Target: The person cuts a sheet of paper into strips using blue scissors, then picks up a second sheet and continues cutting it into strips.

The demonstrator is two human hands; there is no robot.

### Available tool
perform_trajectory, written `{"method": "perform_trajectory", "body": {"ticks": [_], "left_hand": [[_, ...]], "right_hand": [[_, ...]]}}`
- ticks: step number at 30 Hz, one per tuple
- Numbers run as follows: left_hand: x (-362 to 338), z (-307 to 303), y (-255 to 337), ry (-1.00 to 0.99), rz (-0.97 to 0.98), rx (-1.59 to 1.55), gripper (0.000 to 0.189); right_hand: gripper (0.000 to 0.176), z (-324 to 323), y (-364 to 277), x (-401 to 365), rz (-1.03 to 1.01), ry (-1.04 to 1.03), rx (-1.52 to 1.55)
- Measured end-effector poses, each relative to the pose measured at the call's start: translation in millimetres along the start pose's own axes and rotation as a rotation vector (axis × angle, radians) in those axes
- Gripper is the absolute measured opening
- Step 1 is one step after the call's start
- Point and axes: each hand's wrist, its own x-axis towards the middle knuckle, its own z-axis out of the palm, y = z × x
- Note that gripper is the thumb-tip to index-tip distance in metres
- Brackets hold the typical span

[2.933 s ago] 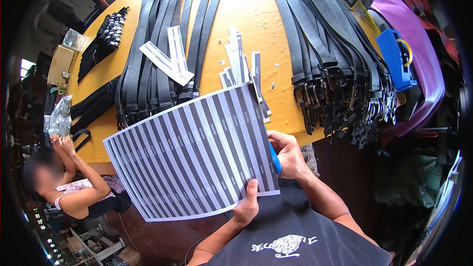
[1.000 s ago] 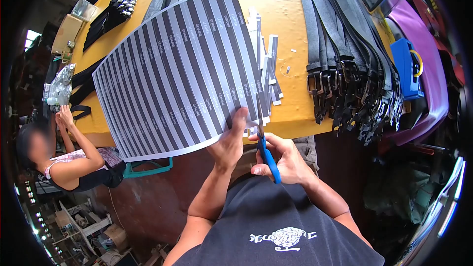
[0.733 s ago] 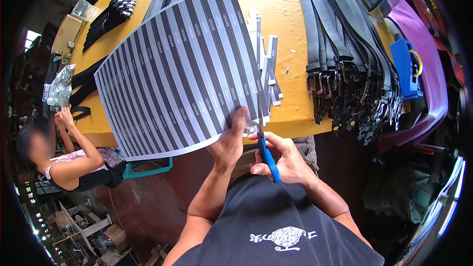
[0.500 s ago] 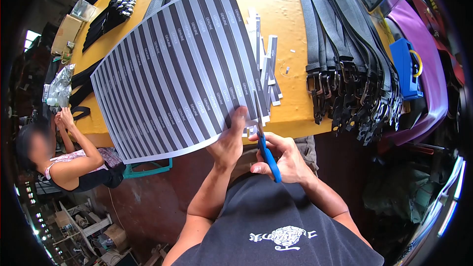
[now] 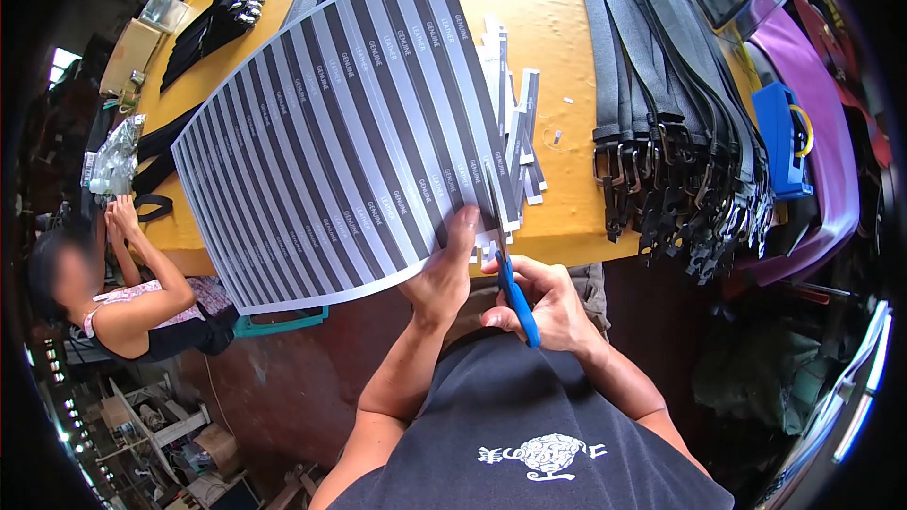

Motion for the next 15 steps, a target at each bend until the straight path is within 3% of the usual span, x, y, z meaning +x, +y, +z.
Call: {"method": "perform_trajectory", "body": {"ticks": [3,15], "left_hand": [[0.2,4.4,0.6,0.055,-0.016,-0.134,0.036],[2.4,6.1,4.4,0.108,0.074,-0.081,0.025]], "right_hand": [[0.051,-0.3,4.0,0.2,0.015,-0.001,0.014],[0.050,3.0,5.8,0.2,0.066,0.022,0.064]]}}
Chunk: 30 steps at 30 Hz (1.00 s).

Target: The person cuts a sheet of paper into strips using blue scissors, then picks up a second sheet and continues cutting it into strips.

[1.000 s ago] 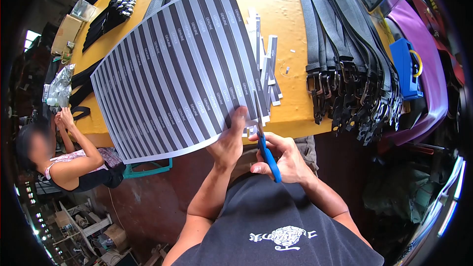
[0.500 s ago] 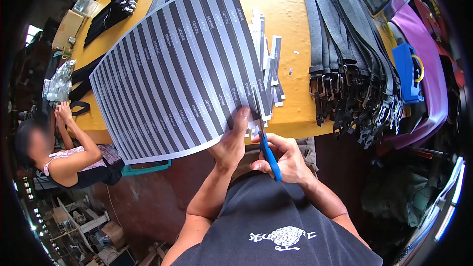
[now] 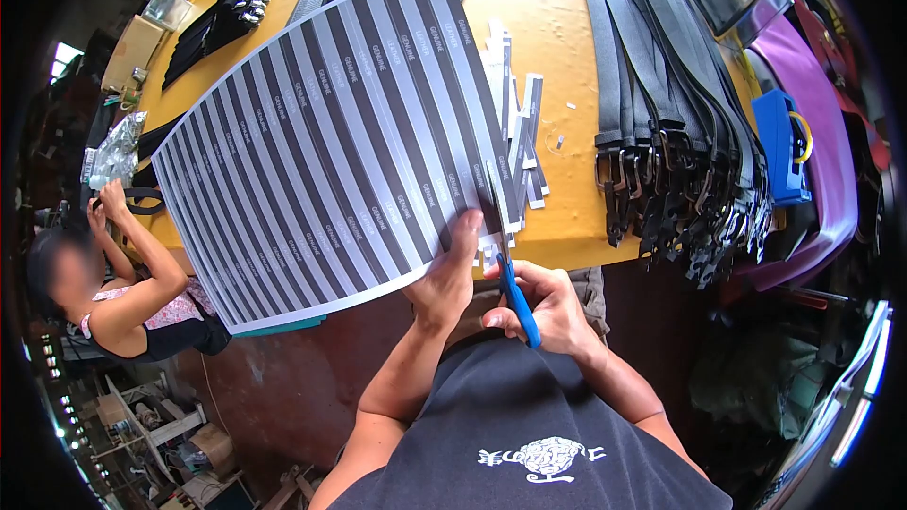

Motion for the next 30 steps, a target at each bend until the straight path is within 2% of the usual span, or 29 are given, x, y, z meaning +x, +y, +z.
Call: {"method": "perform_trajectory", "body": {"ticks": [4,9,13,17,20,26,30], "left_hand": [[-2,-4,-5,-0.035,0.068,0.115,0.023],[-2,-4,-6,-0.034,0.038,0.039,0.034],[-15,-13,-17,0.061,-0.140,-0.163,0.042],[-13,-11,-12,0.128,-0.127,-0.182,0.037],[-13,-9,-5,0.107,-0.162,-0.182,0.033],[-18,-13,-7,0.031,-0.035,0.037,0.026],[-19,-14,-8,-0.005,-0.023,0.029,0.031]], "right_hand": [[0.049,0,-2,0,0.017,0.003,0.005],[0.049,0,-3,0,0.022,-0.001,-0.015],[0.047,0,-5,1,-0.002,-0.013,-0.049],[0.048,2,0,0,-0.032,-0.030,-0.019],[0.048,4,3,0,-0.041,-0.037,0.014],[0.051,1,3,1,-0.097,-0.043,0.002],[0.051,-1,0,1,-0.098,-0.038,-0.021]]}}
